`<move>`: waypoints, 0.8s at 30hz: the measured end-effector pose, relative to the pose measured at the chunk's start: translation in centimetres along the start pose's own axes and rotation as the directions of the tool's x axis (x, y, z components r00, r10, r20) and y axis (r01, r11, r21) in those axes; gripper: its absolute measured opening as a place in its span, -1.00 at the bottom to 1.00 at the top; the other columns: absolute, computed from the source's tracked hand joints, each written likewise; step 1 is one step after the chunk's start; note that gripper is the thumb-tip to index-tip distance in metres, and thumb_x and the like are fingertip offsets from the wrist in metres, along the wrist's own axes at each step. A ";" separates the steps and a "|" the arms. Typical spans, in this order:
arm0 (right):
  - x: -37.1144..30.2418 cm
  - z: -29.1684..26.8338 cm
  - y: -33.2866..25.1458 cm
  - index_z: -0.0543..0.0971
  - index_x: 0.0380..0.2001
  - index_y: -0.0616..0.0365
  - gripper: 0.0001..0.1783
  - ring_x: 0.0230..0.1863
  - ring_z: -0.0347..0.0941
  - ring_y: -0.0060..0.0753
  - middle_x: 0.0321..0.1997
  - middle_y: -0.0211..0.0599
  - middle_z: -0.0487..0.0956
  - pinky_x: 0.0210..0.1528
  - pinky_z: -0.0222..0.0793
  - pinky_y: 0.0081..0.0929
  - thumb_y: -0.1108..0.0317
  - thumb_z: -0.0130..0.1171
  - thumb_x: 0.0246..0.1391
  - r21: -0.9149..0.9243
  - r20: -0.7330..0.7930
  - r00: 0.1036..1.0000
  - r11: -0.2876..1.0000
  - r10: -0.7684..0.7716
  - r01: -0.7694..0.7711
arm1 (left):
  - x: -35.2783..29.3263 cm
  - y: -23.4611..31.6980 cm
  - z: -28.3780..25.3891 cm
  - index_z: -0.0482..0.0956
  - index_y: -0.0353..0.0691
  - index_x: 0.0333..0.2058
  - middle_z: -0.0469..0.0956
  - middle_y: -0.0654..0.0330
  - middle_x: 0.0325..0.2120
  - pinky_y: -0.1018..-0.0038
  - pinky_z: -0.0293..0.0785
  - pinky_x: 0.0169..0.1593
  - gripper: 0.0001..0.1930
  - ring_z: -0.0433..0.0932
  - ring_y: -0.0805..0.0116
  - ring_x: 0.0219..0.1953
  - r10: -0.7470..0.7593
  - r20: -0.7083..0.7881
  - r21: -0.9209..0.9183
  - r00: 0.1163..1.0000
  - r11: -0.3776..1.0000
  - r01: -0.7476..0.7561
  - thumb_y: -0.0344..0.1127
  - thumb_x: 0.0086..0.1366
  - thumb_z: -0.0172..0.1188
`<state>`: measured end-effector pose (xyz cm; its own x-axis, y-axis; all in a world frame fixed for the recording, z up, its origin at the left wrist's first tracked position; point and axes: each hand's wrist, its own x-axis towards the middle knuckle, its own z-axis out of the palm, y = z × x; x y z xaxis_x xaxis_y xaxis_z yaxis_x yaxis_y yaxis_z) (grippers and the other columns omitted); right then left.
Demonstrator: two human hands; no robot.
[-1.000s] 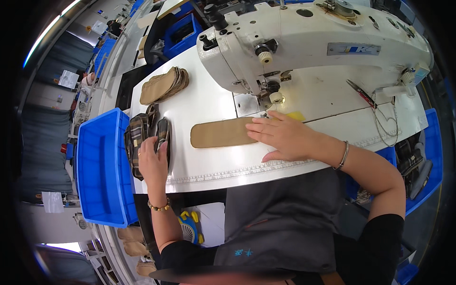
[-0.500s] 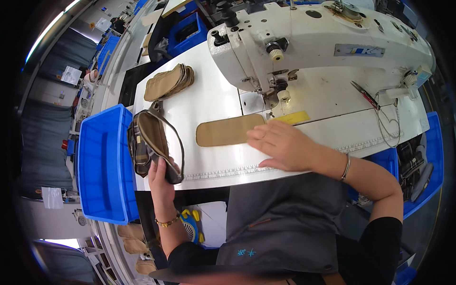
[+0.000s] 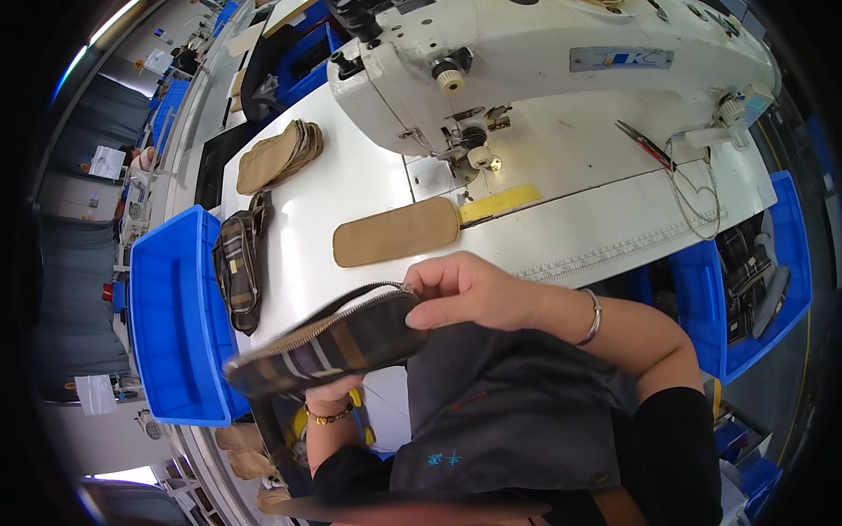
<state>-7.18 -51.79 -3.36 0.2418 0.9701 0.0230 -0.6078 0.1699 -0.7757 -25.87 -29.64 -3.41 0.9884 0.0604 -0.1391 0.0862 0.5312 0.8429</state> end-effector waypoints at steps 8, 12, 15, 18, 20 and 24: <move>-0.2 -0.4 0.1 0.57 -0.28 0.21 -0.83 -0.30 0.44 -0.75 -0.33 -0.52 0.59 -0.23 0.36 -0.68 0.42 0.33 0.08 -0.083 0.040 0.999 0.996 0.020 -0.016 | 3.6 -0.4 2.4 0.61 -0.46 -0.27 0.63 0.10 -0.35 0.51 0.46 -0.20 -0.68 0.53 0.46 -0.31 -0.153 0.051 0.015 0.987 0.988 0.153 -0.23 0.35 0.12; -0.1 0.2 0.6 0.59 -0.26 0.24 -0.80 -0.31 0.44 -0.74 -0.32 -0.51 0.59 -0.23 0.36 -0.66 0.44 0.34 0.04 -0.081 -0.077 0.993 0.992 0.089 -0.095 | 5.0 -0.8 3.8 0.57 -0.33 -0.26 0.54 0.30 -0.48 0.63 0.32 -0.35 -0.68 0.41 0.59 -0.44 -0.224 0.034 0.119 0.974 0.969 0.218 -0.13 0.45 0.08; -0.3 -0.2 1.6 0.61 -0.29 0.26 -0.80 -0.36 0.41 -0.73 -0.36 -0.52 0.58 -0.28 0.34 -0.66 0.44 0.37 0.00 -0.192 -0.067 0.985 0.967 0.158 -0.168 | 5.4 -1.0 3.7 0.56 -0.26 -0.37 0.51 0.34 -0.53 0.66 0.26 -0.39 -0.72 0.35 0.63 -0.49 -0.230 0.061 0.108 0.971 0.969 0.223 -0.23 0.48 0.04; -0.3 0.3 1.5 0.62 -0.45 0.32 -0.76 -0.43 0.37 -0.70 -0.53 -0.50 0.54 -0.36 0.31 -0.63 0.36 0.41 -0.07 -0.460 0.002 0.971 0.862 0.241 -0.213 | 5.7 -1.0 5.2 0.52 -0.28 -0.49 0.50 0.30 -0.56 0.66 0.21 -0.43 -0.66 0.31 0.61 -0.54 -0.048 0.025 0.400 0.999 0.916 0.034 -0.23 0.47 0.06; -0.3 1.0 1.1 0.62 -0.48 0.34 -0.75 -0.43 0.38 -0.70 -0.57 -0.49 0.53 -0.36 0.32 -0.63 0.34 0.42 -0.09 -0.466 0.022 0.971 0.862 0.237 -0.199 | 5.6 -1.0 5.7 0.53 -0.27 -0.50 0.50 0.31 -0.57 0.66 0.20 -0.43 -0.66 0.30 0.61 -0.54 -0.032 -0.013 0.365 0.999 0.930 0.035 -0.24 0.48 0.05; -0.7 0.9 1.0 0.61 -0.35 0.35 -0.72 -0.39 0.42 -0.71 -0.45 -0.45 0.59 -0.32 0.36 -0.63 0.34 0.42 -0.04 -0.437 -0.091 0.978 0.875 0.188 -0.209 | 5.8 -0.7 4.9 0.54 -0.24 -0.50 0.49 0.34 -0.58 0.68 0.15 -0.47 -0.64 0.25 0.67 -0.57 0.012 -0.120 0.360 0.993 0.933 0.032 -0.19 0.48 0.05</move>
<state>-8.65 -52.12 -3.57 0.1907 0.9649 -0.1808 -0.2513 -0.1301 -0.9591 -19.62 -33.78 -2.22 0.9672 0.1683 -0.1901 0.1567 0.1934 0.9685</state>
